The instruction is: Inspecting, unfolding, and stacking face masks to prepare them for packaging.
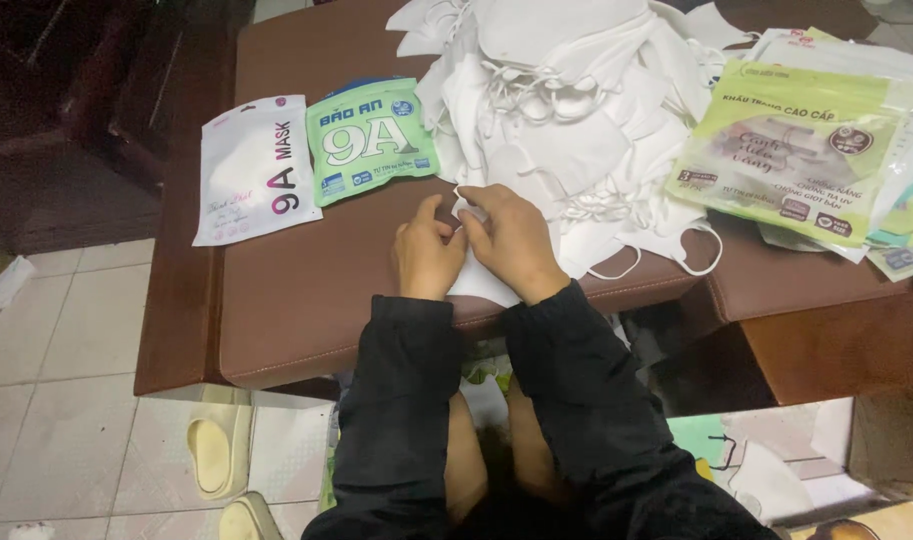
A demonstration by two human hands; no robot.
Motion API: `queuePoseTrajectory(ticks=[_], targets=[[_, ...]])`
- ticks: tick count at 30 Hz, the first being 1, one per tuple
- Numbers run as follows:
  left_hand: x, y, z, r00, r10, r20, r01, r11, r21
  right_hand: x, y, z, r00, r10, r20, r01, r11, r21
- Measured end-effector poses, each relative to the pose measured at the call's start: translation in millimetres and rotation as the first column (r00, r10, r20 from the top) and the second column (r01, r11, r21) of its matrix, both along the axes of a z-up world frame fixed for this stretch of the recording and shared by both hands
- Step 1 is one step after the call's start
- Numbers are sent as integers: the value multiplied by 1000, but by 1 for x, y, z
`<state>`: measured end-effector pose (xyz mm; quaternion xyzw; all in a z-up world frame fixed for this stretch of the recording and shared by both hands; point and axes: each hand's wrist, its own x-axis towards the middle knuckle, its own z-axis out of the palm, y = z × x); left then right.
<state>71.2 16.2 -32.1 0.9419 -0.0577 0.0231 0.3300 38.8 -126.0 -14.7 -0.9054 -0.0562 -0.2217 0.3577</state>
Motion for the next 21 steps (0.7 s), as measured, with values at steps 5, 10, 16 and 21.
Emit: queuePoseTrajectory(ticks=[5, 10, 16, 21], targets=[[1, -3, -5, 999, 26, 48, -21, 995, -93, 0, 0, 2, 999, -2, -44, 3, 999, 41], [-13, 1, 15, 966, 105, 235, 3, 908, -420, -9, 0, 13, 1000, -11, 11, 10, 995, 100], [-30, 9, 49, 901, -7, 434, 274, 785, -556, -19, 9, 28, 988, 87, 125, -108, 979, 175], [-23, 14, 43, 841, 78, 536, 309, 743, -594, -2, 5, 8, 974, -47, 220, -11, 966, 258]])
